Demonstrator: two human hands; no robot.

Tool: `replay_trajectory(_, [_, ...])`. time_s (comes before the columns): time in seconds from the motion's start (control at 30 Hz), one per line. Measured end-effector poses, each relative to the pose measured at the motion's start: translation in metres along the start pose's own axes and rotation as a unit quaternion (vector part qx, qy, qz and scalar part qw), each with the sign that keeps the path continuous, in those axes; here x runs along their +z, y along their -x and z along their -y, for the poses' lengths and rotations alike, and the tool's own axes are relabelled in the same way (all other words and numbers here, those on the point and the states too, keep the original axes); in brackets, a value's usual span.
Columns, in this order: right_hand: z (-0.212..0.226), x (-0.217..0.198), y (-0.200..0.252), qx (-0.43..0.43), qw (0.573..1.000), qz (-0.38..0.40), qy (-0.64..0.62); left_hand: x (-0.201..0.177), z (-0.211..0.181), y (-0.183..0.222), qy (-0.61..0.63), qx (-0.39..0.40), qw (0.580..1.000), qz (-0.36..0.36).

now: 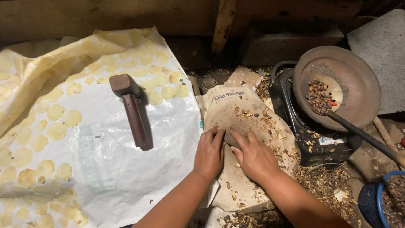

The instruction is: Cracking roasted nuts with a stone and flattening them with a wooden mallet on a plastic sheet to make crackers

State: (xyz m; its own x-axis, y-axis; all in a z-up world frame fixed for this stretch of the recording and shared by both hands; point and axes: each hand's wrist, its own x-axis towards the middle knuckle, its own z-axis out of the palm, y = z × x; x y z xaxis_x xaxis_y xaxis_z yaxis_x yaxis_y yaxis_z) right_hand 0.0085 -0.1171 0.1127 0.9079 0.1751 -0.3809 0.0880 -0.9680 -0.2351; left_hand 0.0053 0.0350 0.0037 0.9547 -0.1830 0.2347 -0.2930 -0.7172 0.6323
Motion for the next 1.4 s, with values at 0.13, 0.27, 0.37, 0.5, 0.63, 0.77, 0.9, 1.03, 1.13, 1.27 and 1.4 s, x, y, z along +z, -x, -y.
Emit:
replay_trajectory(0.13, [-0.006,0.002,0.002,0.033,0.996,-0.041,-0.068,-0.001,0.014,0.002,0.033,0.025,0.999,-0.005])
replay_trajectory(0.27, [-0.019,0.023,-0.01,0.101,0.987,-0.016,-0.127,-0.006,0.012,0.005,0.051,0.017,0.998,-0.015])
replay_trajectory(0.37, [-0.005,0.015,0.001,0.053,0.998,-0.034,0.022,-0.008,0.008,-0.003,0.075,0.015,0.997,-0.034])
replay_trajectory(0.5, [-0.008,0.006,-0.003,0.062,0.993,0.016,0.098,-0.002,0.002,-0.015,0.092,-0.013,0.994,-0.056])
replay_trajectory(0.63, [-0.001,-0.002,0.002,0.039,0.997,-0.05,-0.037,-0.006,0.002,-0.002,0.038,-0.003,0.999,-0.012])
replay_trajectory(0.77, [-0.013,0.03,-0.014,-0.094,0.993,-0.061,0.03,-0.016,0.009,0.006,0.039,-0.011,0.999,-0.002])
replay_trajectory(0.9, [0.004,0.0,-0.011,0.006,0.997,-0.067,-0.049,-0.003,0.023,0.0,0.05,0.001,0.999,0.007])
replay_trajectory(1.03, [-0.012,0.021,-0.016,0.057,0.997,-0.043,-0.04,0.003,0.017,0.003,0.043,0.011,0.999,-0.007])
replay_trajectory(1.13, [-0.016,0.036,-0.014,-0.013,0.994,-0.091,0.063,-0.006,0.005,-0.009,0.056,-0.005,0.998,-0.03])
replay_trajectory(1.27, [0.0,0.012,-0.013,0.02,0.997,-0.062,0.05,-0.015,0.006,-0.003,0.04,-0.005,0.999,-0.019])
replay_trajectory(1.4, [0.012,0.01,-0.02,-0.025,0.993,-0.108,-0.051,-0.027,0.013,0.021,-0.006,-0.042,0.999,0.015])
